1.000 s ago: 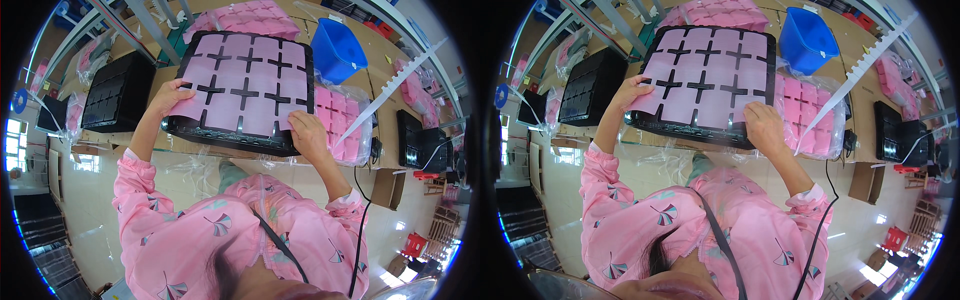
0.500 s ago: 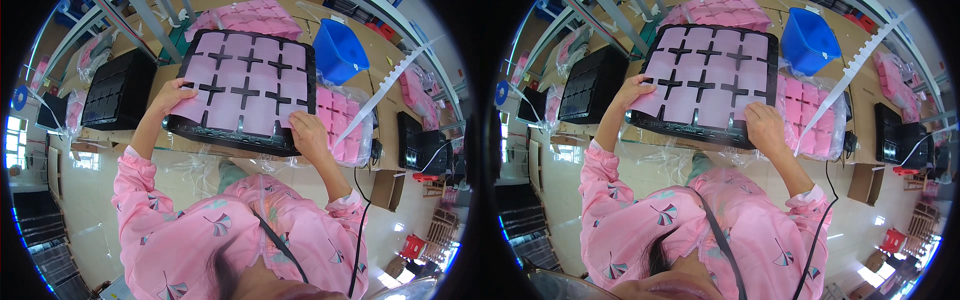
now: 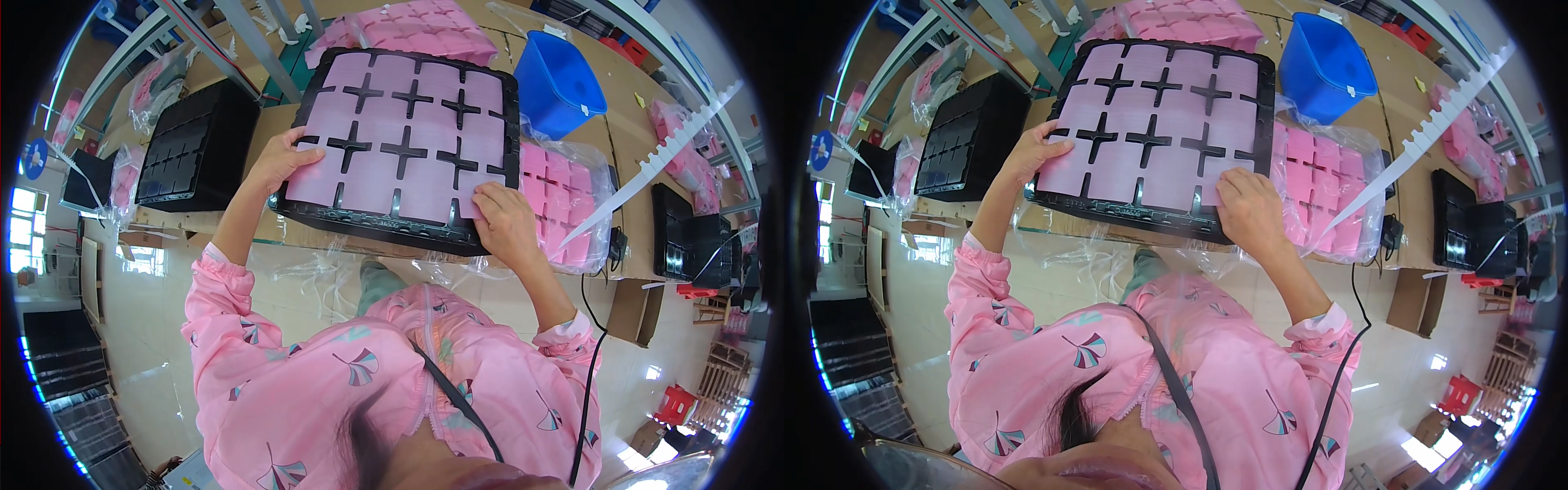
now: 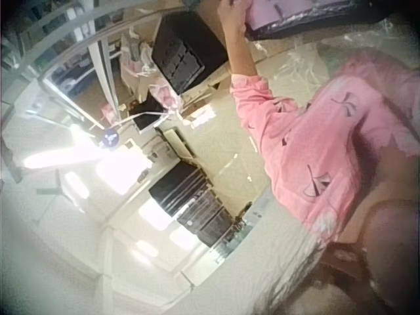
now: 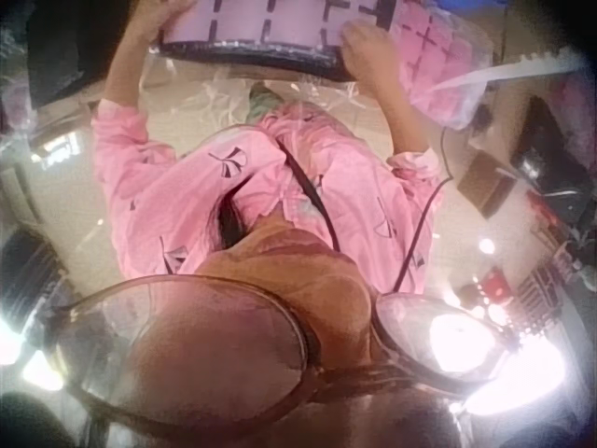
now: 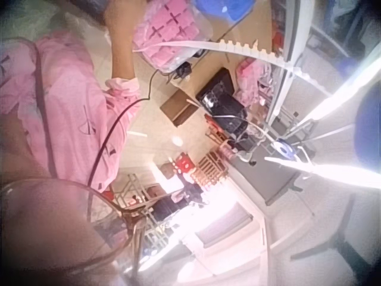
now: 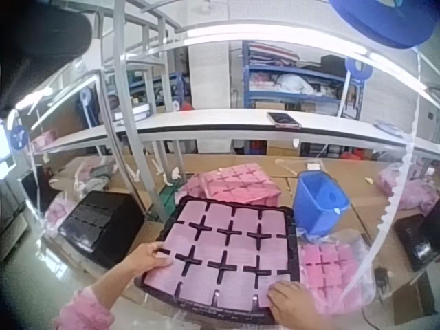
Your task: Applying labels to plastic trays and inserting pink foam padding into them.
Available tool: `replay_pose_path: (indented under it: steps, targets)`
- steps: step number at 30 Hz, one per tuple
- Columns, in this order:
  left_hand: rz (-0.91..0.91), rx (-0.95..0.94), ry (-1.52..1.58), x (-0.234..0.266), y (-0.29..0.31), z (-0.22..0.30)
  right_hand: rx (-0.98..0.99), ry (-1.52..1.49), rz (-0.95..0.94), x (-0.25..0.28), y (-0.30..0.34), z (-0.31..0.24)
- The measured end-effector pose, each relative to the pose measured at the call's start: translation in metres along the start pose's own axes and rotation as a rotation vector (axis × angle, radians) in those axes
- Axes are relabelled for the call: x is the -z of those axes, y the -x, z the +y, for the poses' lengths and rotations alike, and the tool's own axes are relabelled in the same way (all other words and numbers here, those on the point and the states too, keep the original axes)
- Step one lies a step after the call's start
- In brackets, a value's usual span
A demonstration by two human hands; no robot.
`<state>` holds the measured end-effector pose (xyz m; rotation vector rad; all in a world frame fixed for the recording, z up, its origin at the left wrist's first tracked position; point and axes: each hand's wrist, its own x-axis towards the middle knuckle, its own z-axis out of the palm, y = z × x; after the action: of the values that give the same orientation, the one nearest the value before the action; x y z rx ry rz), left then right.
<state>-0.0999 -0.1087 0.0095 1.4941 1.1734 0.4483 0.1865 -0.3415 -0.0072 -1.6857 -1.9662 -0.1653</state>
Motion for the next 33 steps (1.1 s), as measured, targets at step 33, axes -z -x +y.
replay_pose_path:
  steps: [33]
  targets:
    - [-0.043,-0.692,-1.079,-0.034,-0.115,0.025,-0.256,0.244,-0.176,-0.075,-0.123,0.105]
